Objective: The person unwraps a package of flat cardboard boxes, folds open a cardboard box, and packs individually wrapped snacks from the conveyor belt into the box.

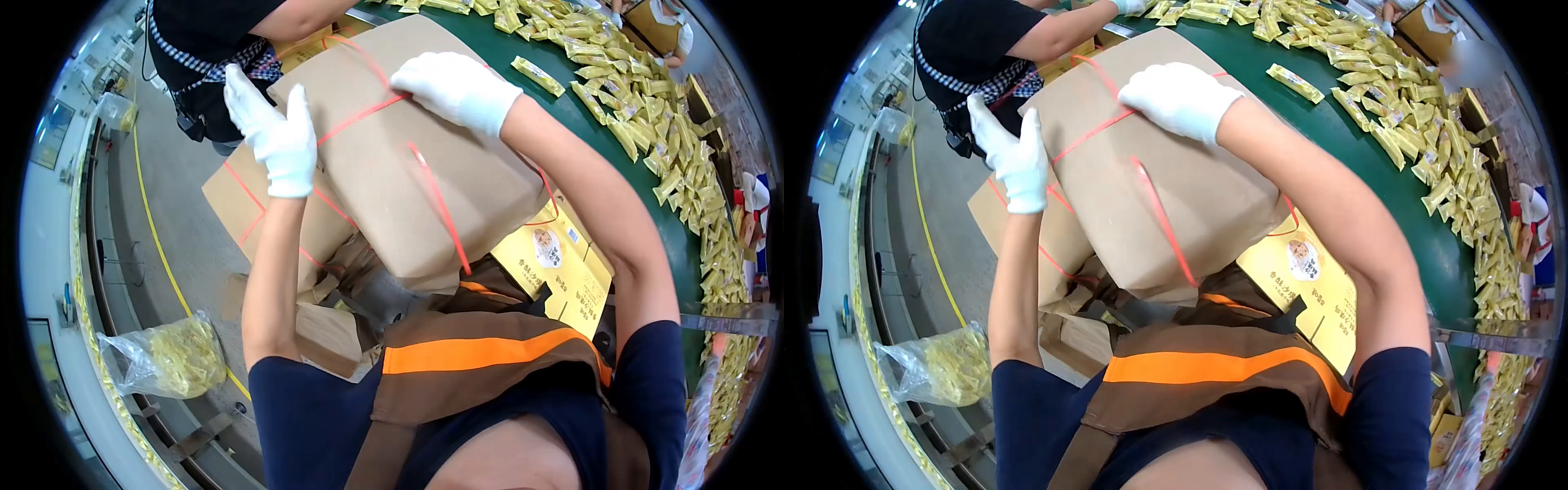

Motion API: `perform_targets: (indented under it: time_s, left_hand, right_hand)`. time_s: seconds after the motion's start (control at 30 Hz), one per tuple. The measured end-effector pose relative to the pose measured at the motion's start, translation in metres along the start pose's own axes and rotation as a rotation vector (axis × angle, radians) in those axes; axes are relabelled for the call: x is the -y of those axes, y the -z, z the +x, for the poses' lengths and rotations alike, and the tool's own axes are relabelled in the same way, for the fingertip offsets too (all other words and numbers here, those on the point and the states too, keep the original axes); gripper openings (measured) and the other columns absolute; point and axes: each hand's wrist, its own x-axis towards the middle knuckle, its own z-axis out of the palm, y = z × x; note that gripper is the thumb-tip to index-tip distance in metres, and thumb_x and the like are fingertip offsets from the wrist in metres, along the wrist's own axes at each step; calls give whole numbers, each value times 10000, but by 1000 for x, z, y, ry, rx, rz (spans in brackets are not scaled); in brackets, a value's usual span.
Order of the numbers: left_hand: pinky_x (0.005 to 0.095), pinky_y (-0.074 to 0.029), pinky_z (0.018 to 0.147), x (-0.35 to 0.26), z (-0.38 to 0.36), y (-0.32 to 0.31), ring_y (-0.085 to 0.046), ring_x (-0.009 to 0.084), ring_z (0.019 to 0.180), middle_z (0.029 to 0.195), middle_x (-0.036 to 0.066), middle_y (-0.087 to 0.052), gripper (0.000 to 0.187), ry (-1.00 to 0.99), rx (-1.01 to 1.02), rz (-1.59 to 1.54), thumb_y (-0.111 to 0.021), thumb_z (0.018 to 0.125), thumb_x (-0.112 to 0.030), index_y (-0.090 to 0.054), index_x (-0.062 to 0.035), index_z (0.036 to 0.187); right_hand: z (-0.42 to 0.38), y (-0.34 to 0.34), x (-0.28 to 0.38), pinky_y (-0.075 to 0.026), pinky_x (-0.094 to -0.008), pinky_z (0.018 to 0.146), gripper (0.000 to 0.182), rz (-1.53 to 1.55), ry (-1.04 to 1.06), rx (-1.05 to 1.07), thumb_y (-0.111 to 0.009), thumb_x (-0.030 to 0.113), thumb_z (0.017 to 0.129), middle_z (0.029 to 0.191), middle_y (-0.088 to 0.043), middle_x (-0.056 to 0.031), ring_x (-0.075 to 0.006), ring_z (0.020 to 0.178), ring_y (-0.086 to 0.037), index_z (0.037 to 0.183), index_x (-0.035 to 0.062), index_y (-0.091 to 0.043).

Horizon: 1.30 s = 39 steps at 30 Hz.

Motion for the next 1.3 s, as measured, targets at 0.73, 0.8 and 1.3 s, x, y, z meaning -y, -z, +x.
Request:
perform_targets:
  time_s: [0.73,0.8,1.3]
  left_hand:
    - [225,-465,748,-29,18,2,-569,93,812,939,68,-661,724,377,1087,-661,-561,809,6,-342,-18,1498]
    - [231,-457,786,-34,20,2,-568,101,847,959,68,-654,726,363,1099,-606,-575,832,-7,-316,-22,1510]
    - [278,-432,983,-22,8,5,-613,139,1033,1120,142,-684,632,445,863,-836,-494,939,-54,-251,38,1514]
  right_hand:
    - [-1,-16,-6,-488,-372,836,153,487,-231,-33,-570,149,847,955,-647,-115,-307,926,-610,968,59,-603]
    - [-5,-14,0,-489,-389,837,142,447,-233,-100,-593,168,854,953,-646,-121,-312,936,-613,946,59,-598]
    - [14,14,138,-541,-404,618,183,548,-18,-272,-556,200,855,758,-679,-167,-311,684,-673,856,75,-690]
